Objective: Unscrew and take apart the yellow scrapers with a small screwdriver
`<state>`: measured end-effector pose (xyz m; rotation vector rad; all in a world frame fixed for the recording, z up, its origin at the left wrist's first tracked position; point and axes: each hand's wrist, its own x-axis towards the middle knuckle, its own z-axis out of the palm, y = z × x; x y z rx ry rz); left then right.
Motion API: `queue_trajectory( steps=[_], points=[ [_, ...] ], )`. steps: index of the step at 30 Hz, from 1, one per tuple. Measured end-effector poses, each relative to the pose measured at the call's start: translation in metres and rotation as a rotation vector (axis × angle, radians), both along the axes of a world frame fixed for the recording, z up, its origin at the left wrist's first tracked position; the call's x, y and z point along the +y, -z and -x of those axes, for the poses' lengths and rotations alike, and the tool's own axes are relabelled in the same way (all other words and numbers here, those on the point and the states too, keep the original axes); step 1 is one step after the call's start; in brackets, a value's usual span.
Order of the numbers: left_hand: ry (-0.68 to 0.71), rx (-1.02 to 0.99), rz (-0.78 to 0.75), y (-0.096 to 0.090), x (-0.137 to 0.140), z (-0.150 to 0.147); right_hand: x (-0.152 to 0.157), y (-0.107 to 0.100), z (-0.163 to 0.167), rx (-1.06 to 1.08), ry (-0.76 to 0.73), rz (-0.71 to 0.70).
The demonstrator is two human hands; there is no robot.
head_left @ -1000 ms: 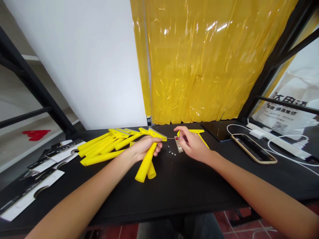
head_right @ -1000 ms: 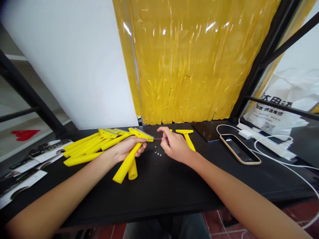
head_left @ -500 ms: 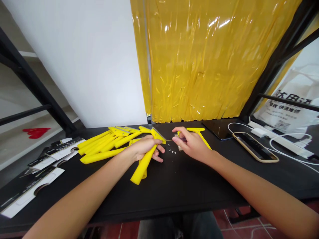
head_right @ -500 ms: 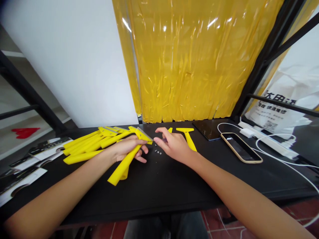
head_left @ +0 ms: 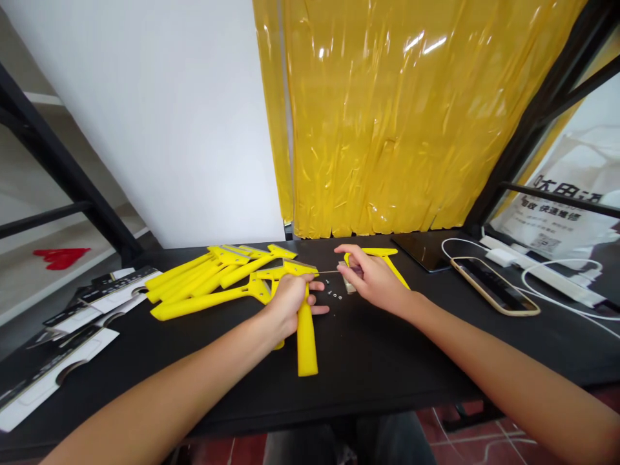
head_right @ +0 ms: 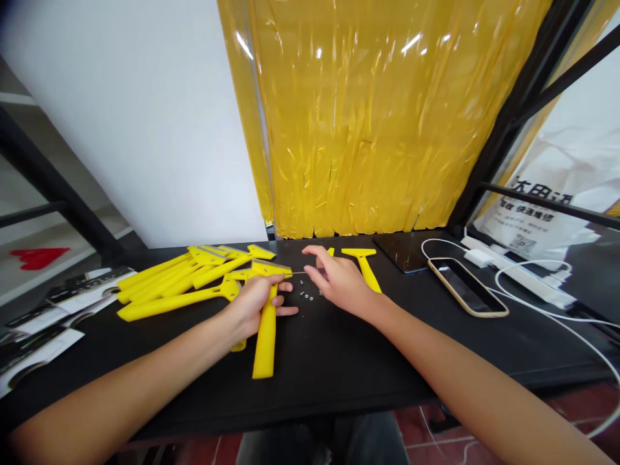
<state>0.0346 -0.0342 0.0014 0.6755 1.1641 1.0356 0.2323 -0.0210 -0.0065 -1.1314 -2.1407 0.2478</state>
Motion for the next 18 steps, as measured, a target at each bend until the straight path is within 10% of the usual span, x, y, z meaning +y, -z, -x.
queue_trajectory(
  steps=[18],
  points=[
    [0.003, 0.149, -0.144, 0.006, 0.004, -0.001, 0.000, 0.000, -0.002, -0.010, -0.097, -0.002]
  ],
)
